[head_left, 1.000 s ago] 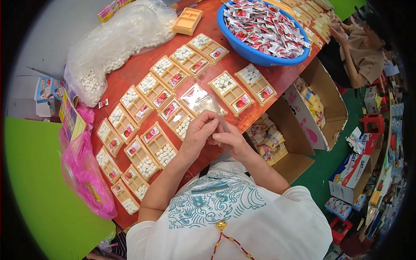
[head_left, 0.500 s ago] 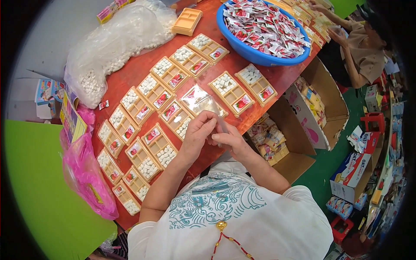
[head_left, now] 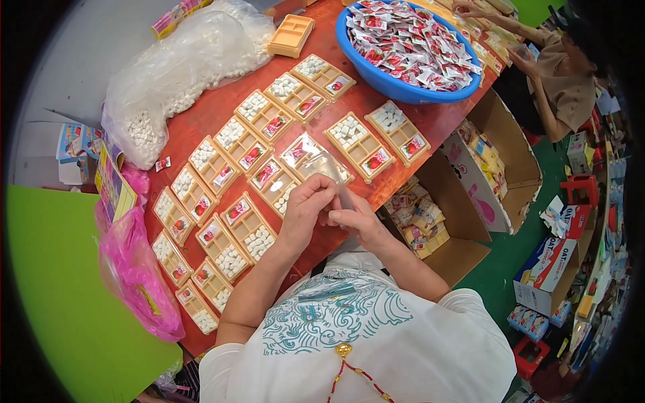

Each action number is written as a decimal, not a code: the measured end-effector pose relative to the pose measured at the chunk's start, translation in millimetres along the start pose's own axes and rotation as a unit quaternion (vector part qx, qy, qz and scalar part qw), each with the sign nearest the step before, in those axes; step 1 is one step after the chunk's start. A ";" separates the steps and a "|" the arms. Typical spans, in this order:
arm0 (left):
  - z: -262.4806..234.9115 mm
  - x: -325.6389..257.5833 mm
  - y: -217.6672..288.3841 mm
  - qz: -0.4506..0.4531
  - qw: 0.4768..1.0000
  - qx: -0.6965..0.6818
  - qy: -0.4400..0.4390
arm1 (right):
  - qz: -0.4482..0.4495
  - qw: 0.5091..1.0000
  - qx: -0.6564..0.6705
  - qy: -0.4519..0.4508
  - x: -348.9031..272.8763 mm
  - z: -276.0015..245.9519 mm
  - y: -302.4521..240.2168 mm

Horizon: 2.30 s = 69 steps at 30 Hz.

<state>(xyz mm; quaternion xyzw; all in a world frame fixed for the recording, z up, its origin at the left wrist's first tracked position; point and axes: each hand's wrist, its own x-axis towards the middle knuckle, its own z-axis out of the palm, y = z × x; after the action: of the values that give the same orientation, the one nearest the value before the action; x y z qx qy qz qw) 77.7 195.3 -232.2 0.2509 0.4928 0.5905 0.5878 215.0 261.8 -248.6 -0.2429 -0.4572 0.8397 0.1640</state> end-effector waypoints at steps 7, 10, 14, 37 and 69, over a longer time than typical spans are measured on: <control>11.0 -5.0 5.0 0.038 0.998 -0.056 -0.008 | -0.006 0.997 0.072 -0.037 -9.2 -21.3 -0.1; 14.2 -1.5 6.2 0.058 0.995 -0.084 -0.014 | -0.061 0.993 0.097 0.016 -14.5 -31.1 -1.1; 15.0 18.4 10.3 0.073 0.991 -0.107 -0.028 | -0.137 0.976 0.091 0.146 -23.0 -62.6 -12.3; -3.0 88.6 -14.0 -0.111 0.982 -0.150 0.027 | -0.195 0.956 0.075 0.205 -34.5 -113.4 -18.9; 34.7 115.2 -32.4 0.248 0.592 0.765 0.041 | -0.201 0.958 0.067 0.192 -29.6 -118.1 -24.5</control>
<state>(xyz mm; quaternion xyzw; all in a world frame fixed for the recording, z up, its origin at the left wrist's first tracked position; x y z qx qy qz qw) 101.4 308.0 -279.7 0.6967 0.7057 0.1285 -0.0101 306.8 341.3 -275.0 -0.2908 -0.3997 0.7555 0.4300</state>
